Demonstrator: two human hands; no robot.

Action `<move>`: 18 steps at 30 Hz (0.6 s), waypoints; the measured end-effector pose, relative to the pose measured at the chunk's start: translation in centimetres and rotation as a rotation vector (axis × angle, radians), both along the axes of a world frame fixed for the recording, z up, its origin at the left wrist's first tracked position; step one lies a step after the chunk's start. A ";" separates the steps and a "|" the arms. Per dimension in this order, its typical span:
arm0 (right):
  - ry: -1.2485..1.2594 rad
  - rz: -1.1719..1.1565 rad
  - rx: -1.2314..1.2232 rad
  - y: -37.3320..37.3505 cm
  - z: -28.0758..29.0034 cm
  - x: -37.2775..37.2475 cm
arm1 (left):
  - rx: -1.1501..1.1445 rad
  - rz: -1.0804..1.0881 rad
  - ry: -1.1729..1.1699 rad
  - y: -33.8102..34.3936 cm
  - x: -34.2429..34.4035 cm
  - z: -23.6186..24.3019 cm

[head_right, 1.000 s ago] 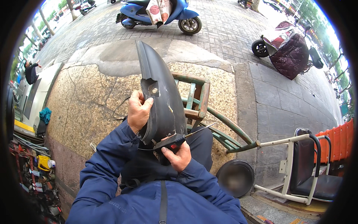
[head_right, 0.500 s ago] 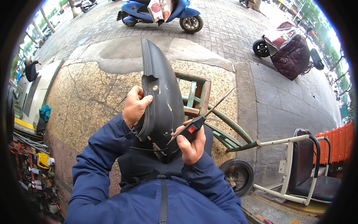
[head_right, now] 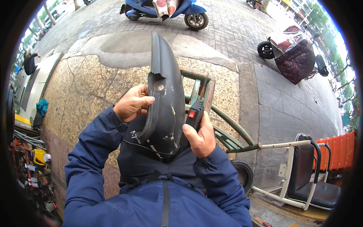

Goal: The person uses a soldering iron to repair a cracked plastic scooter fender. They first trim the crack edges with pliers, then apply heat to the crack and a white plastic rod to fuse the material together.

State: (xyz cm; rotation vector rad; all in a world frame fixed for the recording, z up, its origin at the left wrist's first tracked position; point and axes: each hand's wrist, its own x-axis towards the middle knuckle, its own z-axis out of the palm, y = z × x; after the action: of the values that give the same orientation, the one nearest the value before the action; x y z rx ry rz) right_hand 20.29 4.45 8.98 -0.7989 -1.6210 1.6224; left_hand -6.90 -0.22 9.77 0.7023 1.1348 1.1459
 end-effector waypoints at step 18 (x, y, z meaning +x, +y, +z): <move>0.080 0.040 -0.169 -0.6 -2.0 -0.6 | 0.035 0.288 -0.119 3.7 0.6 -2.3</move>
State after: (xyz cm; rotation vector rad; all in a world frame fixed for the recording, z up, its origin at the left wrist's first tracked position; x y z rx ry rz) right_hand 19.73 3.85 6.95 -0.7798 -1.4669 1.8155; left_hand -6.27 3.46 7.51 0.4998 1.1412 1.4343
